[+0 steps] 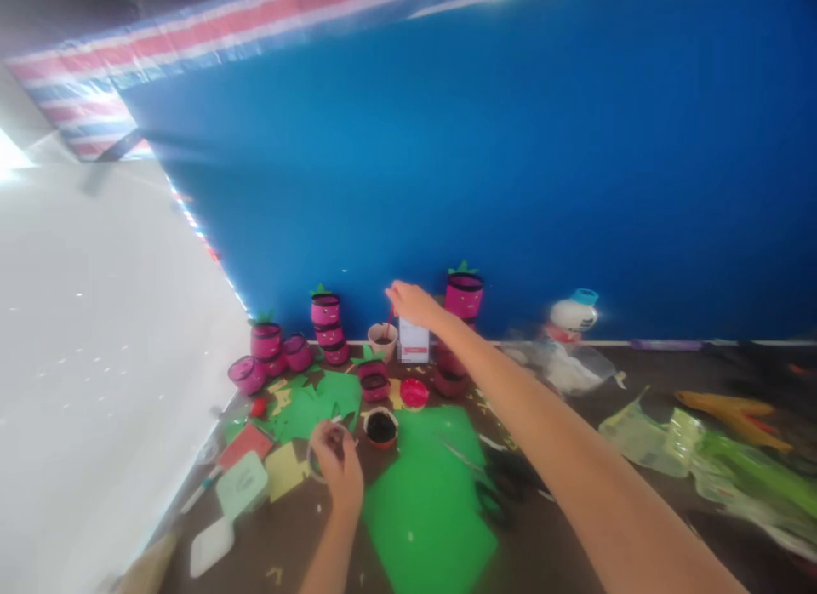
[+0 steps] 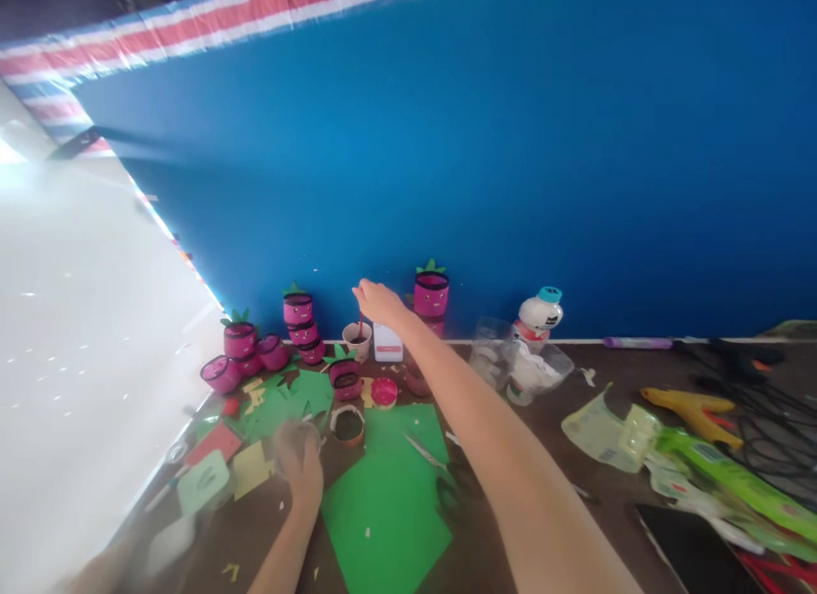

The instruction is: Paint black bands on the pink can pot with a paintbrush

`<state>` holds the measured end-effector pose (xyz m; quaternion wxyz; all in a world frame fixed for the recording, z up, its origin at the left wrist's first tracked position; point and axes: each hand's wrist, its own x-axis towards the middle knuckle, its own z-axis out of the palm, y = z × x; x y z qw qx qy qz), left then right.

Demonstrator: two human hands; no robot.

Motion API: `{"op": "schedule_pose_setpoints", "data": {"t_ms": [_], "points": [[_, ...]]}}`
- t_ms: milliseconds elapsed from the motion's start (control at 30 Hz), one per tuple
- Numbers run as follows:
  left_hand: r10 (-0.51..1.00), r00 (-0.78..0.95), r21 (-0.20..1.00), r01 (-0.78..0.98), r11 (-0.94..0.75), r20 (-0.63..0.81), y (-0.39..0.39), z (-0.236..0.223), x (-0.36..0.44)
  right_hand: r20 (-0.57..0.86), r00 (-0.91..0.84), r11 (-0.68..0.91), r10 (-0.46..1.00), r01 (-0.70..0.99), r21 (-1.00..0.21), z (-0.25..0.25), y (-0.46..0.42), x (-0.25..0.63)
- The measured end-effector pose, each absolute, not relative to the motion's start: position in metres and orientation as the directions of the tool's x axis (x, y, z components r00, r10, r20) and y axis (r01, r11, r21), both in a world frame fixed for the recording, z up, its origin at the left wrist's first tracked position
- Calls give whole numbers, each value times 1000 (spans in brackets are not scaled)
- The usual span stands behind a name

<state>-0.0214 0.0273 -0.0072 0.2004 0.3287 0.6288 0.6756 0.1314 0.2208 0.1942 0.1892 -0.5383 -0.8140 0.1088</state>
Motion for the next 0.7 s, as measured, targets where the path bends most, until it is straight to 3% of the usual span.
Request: {"op": "schedule_pose_setpoints", "data": {"t_ms": [700], "points": [[705,-672,974,140,-178,225,30,-5,-23,249,-321,398,914,833,-385,188,212,136]]}}
